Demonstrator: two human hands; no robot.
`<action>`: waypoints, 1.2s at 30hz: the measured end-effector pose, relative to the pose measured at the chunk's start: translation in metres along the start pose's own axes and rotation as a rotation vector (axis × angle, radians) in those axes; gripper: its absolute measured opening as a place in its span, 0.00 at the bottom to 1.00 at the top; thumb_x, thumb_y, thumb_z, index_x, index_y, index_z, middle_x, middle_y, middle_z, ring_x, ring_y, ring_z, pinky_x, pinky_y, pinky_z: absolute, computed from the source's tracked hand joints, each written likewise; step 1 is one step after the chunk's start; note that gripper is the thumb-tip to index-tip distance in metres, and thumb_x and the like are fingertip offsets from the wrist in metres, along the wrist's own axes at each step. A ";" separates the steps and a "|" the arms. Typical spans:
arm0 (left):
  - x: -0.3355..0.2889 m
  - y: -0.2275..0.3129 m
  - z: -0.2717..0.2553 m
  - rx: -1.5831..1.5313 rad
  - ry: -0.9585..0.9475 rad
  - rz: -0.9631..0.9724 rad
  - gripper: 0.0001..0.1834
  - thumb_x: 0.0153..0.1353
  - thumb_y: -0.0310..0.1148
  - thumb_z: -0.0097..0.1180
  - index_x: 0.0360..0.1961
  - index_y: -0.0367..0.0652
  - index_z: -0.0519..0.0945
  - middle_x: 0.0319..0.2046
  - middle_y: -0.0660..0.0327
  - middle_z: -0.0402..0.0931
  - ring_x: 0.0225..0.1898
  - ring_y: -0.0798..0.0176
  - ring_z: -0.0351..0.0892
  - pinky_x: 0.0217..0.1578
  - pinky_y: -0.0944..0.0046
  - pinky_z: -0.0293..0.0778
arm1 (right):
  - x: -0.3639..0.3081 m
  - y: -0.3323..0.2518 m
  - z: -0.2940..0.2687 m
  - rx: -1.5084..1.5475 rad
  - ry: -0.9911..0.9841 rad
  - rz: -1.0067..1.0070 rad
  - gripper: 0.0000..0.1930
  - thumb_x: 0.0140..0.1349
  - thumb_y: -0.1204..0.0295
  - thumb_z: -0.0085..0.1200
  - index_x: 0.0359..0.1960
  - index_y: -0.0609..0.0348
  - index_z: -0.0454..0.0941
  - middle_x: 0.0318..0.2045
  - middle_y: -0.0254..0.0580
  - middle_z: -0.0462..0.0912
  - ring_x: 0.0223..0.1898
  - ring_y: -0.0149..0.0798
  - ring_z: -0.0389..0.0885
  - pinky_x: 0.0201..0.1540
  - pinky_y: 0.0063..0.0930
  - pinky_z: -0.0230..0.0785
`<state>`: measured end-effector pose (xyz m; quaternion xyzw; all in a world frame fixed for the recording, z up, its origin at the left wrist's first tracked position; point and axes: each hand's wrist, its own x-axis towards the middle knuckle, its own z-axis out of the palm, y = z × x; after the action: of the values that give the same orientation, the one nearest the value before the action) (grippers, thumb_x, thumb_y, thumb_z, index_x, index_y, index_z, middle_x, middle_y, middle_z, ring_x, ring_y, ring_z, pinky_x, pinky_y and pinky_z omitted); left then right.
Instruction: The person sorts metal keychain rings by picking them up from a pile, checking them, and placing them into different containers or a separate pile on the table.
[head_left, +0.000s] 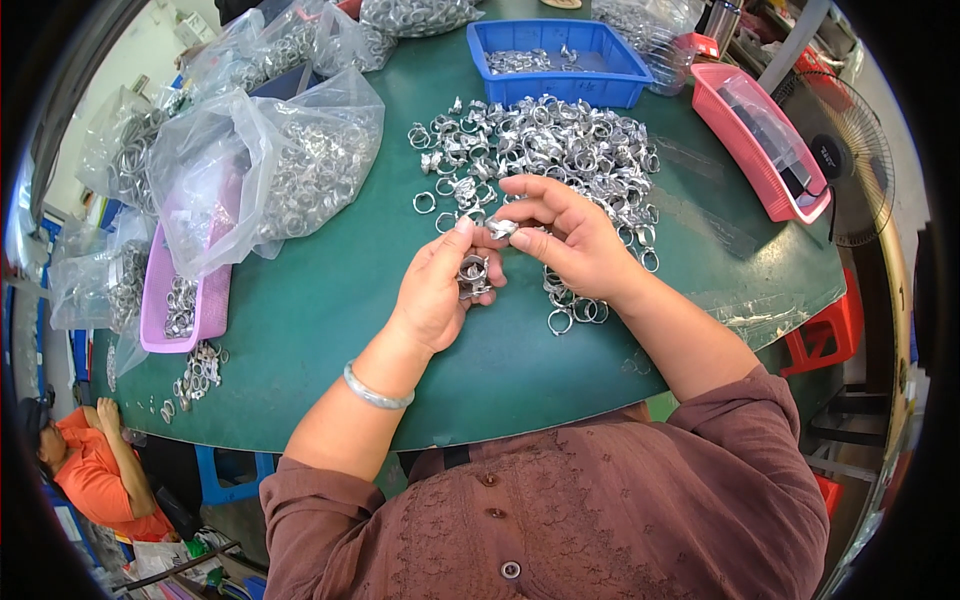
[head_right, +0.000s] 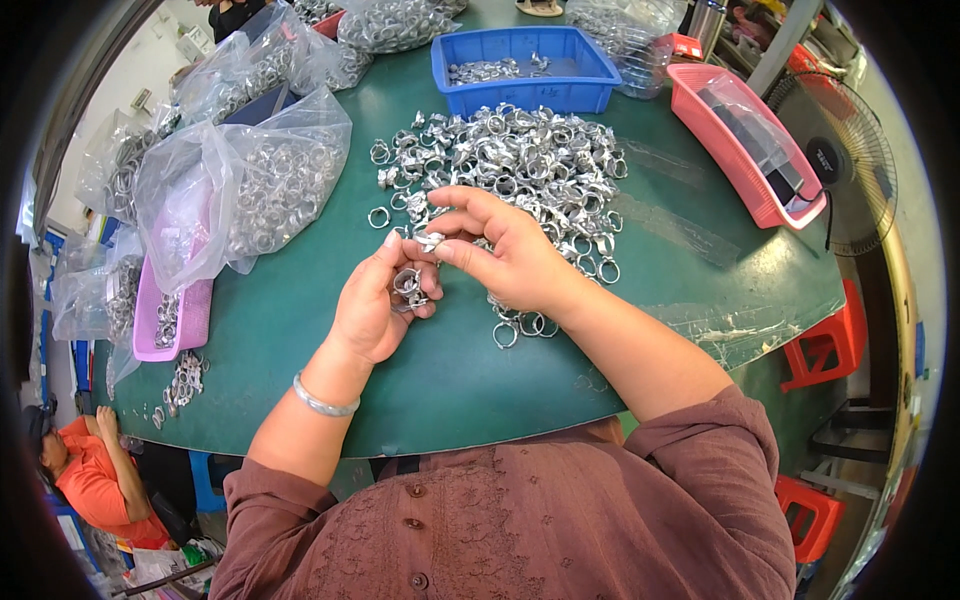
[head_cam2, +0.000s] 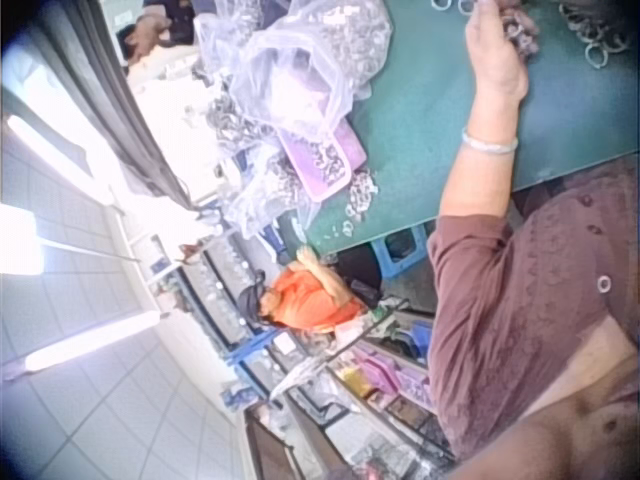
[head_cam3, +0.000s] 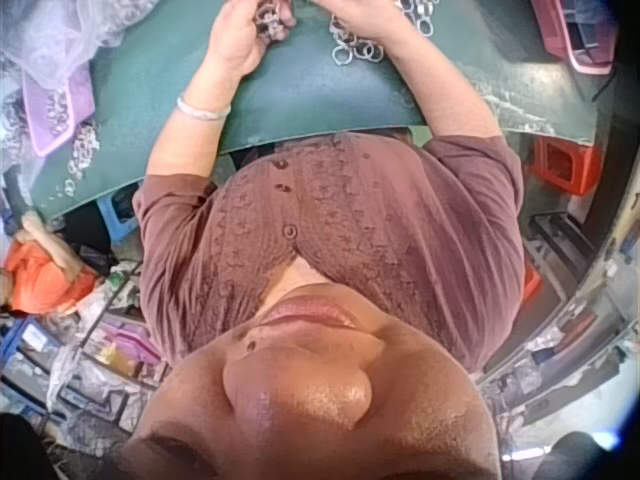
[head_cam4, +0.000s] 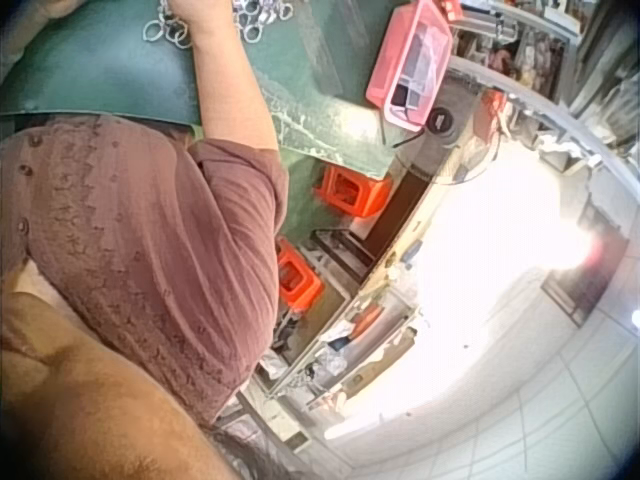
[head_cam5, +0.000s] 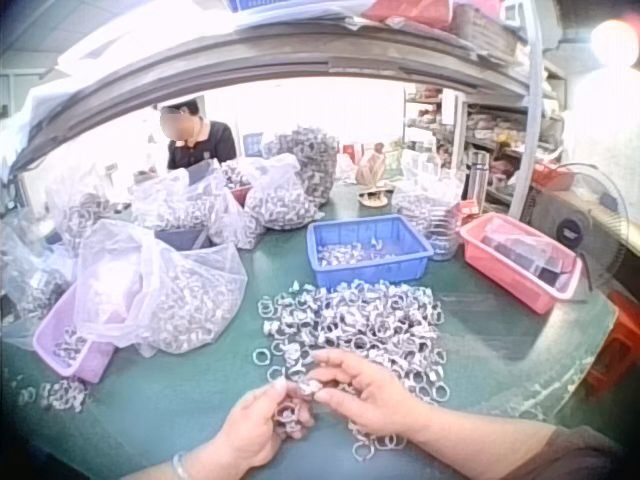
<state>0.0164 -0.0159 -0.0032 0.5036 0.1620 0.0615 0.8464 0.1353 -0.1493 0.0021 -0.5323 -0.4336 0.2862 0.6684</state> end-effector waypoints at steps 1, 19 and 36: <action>0.000 0.000 -0.001 -0.094 -0.038 -0.075 0.19 0.64 0.48 0.41 0.34 0.42 0.74 0.23 0.65 0.72 0.25 0.68 0.71 0.23 0.71 0.65 | 0.000 -0.001 0.000 0.000 0.000 0.001 0.23 0.56 0.78 0.52 0.55 0.63 0.62 0.41 0.40 0.77 0.42 0.30 0.75 0.47 0.25 0.66; 0.012 0.002 -0.020 -0.443 0.131 0.038 0.11 0.62 0.38 0.46 0.43 0.47 0.72 0.37 0.62 0.75 0.36 0.61 0.76 0.29 0.67 0.72 | 0.008 0.013 -0.005 -1.456 -0.040 -0.300 0.09 0.45 0.73 0.56 0.32 0.53 0.77 0.40 0.34 0.75 0.51 0.41 0.65 0.55 0.51 0.50; 0.007 0.000 -0.012 -0.151 0.104 -0.026 0.07 0.59 0.35 0.50 0.37 0.49 0.76 0.28 0.69 0.73 0.30 0.71 0.71 0.30 0.70 0.66 | 0.010 -0.002 -0.014 -0.616 -0.023 -0.152 0.04 0.53 0.74 0.54 0.31 0.59 0.76 0.33 0.35 0.78 0.38 0.35 0.73 0.43 0.29 0.64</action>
<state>0.0187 -0.0042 -0.0094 0.4323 0.2070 0.0887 0.8732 0.1518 -0.1480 0.0059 -0.6725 -0.5458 0.0967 0.4904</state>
